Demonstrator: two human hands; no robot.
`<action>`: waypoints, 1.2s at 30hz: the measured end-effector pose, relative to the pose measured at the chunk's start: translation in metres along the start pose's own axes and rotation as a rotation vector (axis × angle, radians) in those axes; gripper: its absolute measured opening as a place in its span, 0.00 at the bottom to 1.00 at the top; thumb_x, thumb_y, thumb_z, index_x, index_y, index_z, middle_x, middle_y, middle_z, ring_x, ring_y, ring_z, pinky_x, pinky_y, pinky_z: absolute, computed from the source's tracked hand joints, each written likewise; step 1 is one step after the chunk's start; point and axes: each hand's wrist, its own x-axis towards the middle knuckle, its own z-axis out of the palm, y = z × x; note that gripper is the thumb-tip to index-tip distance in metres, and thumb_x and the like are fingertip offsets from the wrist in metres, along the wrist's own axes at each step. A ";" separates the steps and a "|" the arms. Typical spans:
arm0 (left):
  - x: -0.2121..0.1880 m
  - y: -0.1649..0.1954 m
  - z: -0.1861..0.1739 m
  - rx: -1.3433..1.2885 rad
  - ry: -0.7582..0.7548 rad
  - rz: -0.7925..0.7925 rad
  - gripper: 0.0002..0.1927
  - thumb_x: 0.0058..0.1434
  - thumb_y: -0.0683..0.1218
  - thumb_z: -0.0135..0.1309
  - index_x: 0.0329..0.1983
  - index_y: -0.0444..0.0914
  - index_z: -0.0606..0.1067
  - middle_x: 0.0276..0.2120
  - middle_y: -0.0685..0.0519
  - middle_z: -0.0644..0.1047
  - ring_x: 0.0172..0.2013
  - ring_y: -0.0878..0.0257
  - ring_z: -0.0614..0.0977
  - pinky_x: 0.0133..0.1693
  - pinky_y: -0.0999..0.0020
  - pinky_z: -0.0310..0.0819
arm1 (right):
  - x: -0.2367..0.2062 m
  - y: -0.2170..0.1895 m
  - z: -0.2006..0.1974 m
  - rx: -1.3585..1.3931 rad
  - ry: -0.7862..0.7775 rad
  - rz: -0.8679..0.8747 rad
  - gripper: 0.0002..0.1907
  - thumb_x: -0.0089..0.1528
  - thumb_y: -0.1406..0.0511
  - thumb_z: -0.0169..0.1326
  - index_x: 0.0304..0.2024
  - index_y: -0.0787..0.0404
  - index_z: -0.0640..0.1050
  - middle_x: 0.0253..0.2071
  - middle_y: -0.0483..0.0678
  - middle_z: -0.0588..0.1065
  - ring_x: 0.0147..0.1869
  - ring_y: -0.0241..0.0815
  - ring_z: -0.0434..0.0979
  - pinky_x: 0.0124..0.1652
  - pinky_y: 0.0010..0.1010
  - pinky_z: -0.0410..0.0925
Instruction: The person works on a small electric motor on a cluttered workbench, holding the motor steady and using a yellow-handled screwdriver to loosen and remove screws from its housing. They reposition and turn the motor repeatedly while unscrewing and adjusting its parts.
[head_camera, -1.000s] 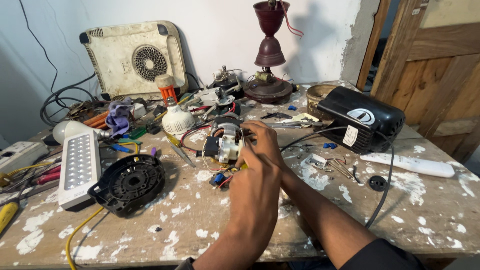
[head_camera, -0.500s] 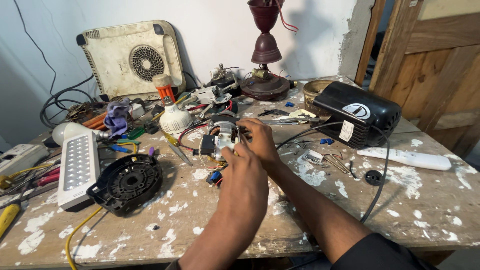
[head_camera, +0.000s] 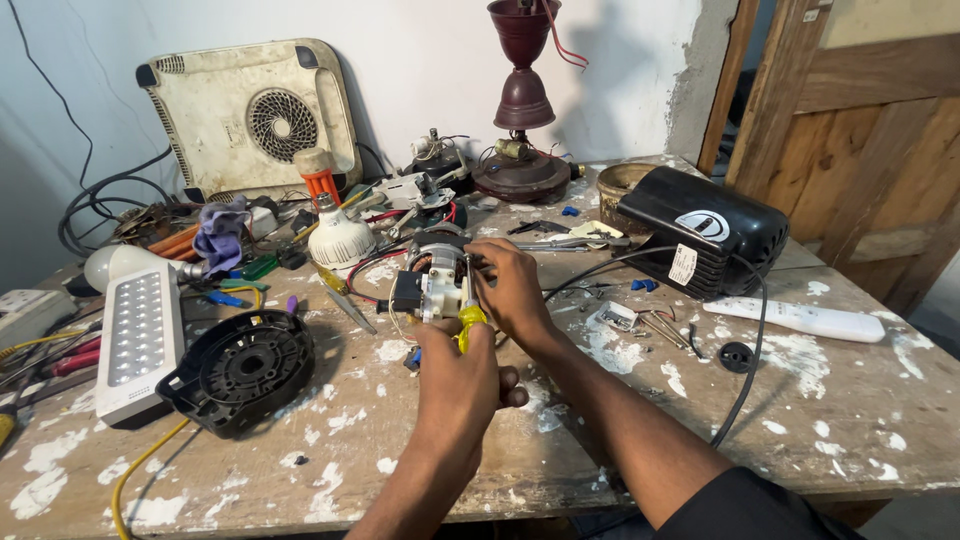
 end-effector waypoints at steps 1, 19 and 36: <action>0.000 -0.003 0.000 -0.016 -0.001 -0.002 0.19 0.66 0.44 0.45 0.57 0.33 0.59 0.38 0.44 0.69 0.22 0.61 0.73 0.21 0.63 0.72 | 0.000 0.000 0.000 -0.004 0.000 -0.002 0.16 0.60 0.73 0.59 0.51 0.68 0.80 0.52 0.56 0.79 0.48 0.48 0.85 0.46 0.32 0.77; 0.030 -0.020 -0.027 -0.807 -0.176 -0.192 0.16 0.69 0.48 0.43 0.46 0.27 0.68 0.31 0.49 0.69 0.24 0.67 0.68 0.25 0.73 0.67 | 0.001 -0.013 -0.006 -0.085 0.015 -0.048 0.14 0.60 0.72 0.59 0.49 0.68 0.80 0.51 0.58 0.79 0.51 0.51 0.84 0.50 0.33 0.76; 0.025 -0.011 -0.041 -0.464 -0.120 -0.201 0.20 0.68 0.49 0.37 0.46 0.27 0.70 0.32 0.46 0.77 0.27 0.63 0.72 0.31 0.67 0.75 | 0.002 -0.027 -0.014 -0.256 0.017 -0.209 0.14 0.54 0.74 0.63 0.43 0.63 0.78 0.44 0.55 0.79 0.47 0.59 0.81 0.45 0.43 0.73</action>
